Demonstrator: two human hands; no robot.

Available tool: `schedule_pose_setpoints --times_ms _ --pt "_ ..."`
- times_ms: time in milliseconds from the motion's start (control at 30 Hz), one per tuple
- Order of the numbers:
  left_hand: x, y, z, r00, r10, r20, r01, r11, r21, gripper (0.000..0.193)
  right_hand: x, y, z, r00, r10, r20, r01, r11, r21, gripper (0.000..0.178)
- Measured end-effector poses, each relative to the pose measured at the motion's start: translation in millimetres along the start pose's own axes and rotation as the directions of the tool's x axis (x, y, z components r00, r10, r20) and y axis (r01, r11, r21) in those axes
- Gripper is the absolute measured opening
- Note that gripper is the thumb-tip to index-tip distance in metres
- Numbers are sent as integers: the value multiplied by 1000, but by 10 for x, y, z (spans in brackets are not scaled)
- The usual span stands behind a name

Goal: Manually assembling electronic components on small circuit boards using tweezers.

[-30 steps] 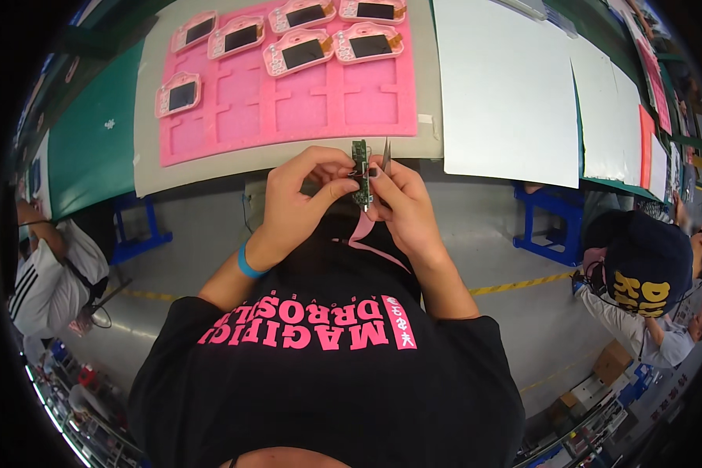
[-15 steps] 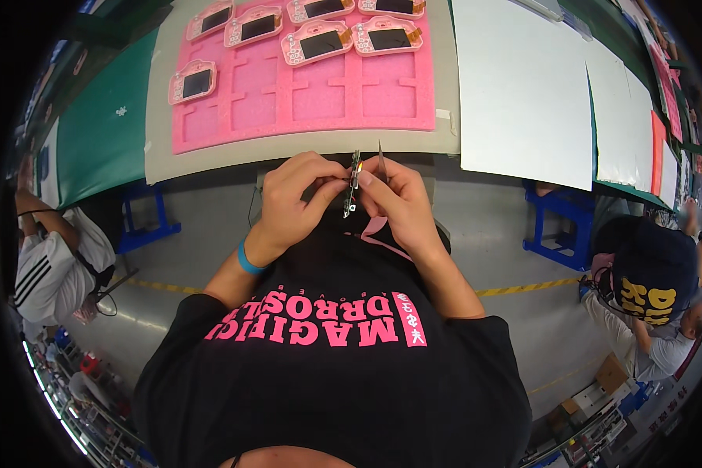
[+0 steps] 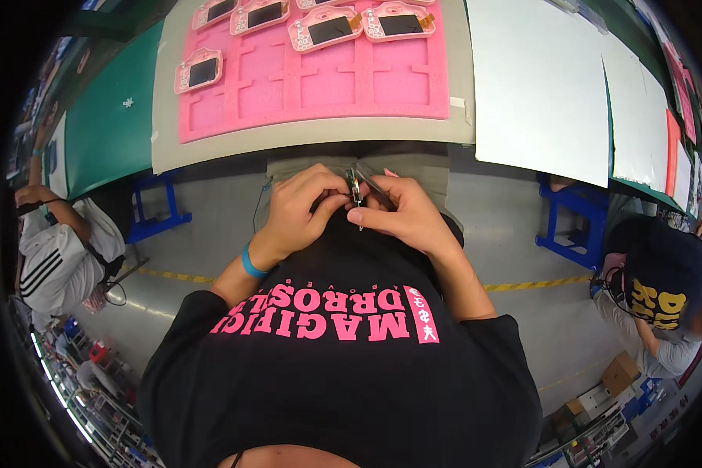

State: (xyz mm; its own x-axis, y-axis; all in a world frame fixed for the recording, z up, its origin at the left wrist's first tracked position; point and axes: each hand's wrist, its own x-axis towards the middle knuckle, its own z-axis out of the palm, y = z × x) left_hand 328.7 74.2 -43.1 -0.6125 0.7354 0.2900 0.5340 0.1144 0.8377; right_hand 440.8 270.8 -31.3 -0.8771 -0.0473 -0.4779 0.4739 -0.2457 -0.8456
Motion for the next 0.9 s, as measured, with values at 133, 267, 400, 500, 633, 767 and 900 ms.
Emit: schedule_pose_setpoints --times_ms 133,267,400,500,633,767,900 --pt "-20 -16 -200 996 30 84 -33 999 30 14 32 26 -58 997 -7 75 12 998 -66 15" --pt "-9 -5 -501 990 -62 123 66 997 -29 11 16 33 -110 985 -32 172 35 999 -13 19" --pt "133 160 -602 825 -565 24 519 741 -426 10 17 32 -55 995 53 84 -50 998 -39 15" --pt "79 199 -572 827 -562 -19 486 730 -481 15 -11 49 78 997 83 3 -83 992 90 16" --pt "-267 177 -479 760 -603 242 633 600 -489 33 52 61 208 992 73 -107 -58 989 140 17" --pt "-381 156 -173 788 -461 408 614 642 -459 41 1 128 361 988 -50 -143 35 994 -108 16" --pt "-423 -17 -87 804 -372 464 594 494 -635 45 -25 76 414 991 -7 -135 -7 995 -103 11"
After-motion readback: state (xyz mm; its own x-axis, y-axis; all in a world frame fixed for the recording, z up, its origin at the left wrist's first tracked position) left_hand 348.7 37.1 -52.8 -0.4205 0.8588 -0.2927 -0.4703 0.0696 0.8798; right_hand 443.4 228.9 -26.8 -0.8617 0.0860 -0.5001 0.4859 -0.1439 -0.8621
